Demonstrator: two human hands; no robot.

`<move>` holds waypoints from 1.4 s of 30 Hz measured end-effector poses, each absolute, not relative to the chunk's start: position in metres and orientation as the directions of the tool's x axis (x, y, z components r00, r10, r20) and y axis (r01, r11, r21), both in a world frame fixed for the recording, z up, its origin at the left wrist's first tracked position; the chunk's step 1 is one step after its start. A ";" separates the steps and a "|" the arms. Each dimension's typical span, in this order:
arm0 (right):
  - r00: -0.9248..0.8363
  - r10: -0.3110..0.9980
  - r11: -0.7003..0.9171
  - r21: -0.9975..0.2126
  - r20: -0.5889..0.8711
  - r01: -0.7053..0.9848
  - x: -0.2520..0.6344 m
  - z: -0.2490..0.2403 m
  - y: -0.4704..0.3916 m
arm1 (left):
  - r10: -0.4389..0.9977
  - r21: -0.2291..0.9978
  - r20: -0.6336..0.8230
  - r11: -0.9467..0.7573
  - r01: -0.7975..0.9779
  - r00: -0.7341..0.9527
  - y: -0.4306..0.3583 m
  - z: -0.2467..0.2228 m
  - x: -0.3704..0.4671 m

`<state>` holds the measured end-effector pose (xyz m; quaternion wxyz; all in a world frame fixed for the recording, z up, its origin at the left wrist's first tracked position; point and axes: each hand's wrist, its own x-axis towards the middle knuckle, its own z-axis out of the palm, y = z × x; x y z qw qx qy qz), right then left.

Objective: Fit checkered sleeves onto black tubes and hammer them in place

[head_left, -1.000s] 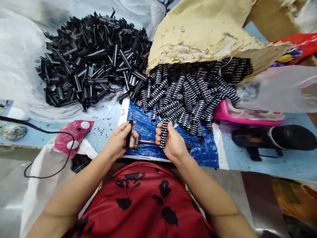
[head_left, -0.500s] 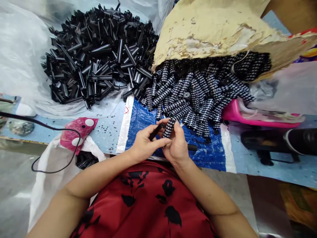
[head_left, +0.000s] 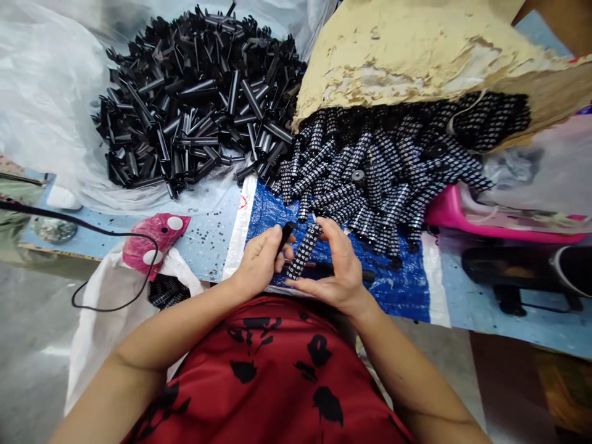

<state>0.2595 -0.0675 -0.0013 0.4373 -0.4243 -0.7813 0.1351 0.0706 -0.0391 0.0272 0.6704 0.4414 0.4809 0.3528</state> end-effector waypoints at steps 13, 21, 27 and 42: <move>-0.375 0.754 0.656 -0.592 0.539 0.469 0.260 0.009 -0.069 | 0.674 0.542 -0.543 0.737 -0.405 0.500 -0.032 0.025 0.072; -0.288 0.779 0.602 -0.535 0.557 0.593 0.251 0.000 -0.071 | 0.666 0.467 -0.581 0.743 -0.480 0.467 -0.033 0.024 0.076; -0.354 0.765 0.621 -0.469 0.538 0.628 0.254 -0.005 -0.070 | 0.637 0.478 -0.549 0.770 -0.422 0.541 -0.029 0.017 0.068; -0.356 0.881 0.448 -0.309 0.312 0.839 0.289 -0.018 -0.101 | 0.957 0.773 -0.026 -0.163 0.613 0.288 0.002 -0.013 -0.009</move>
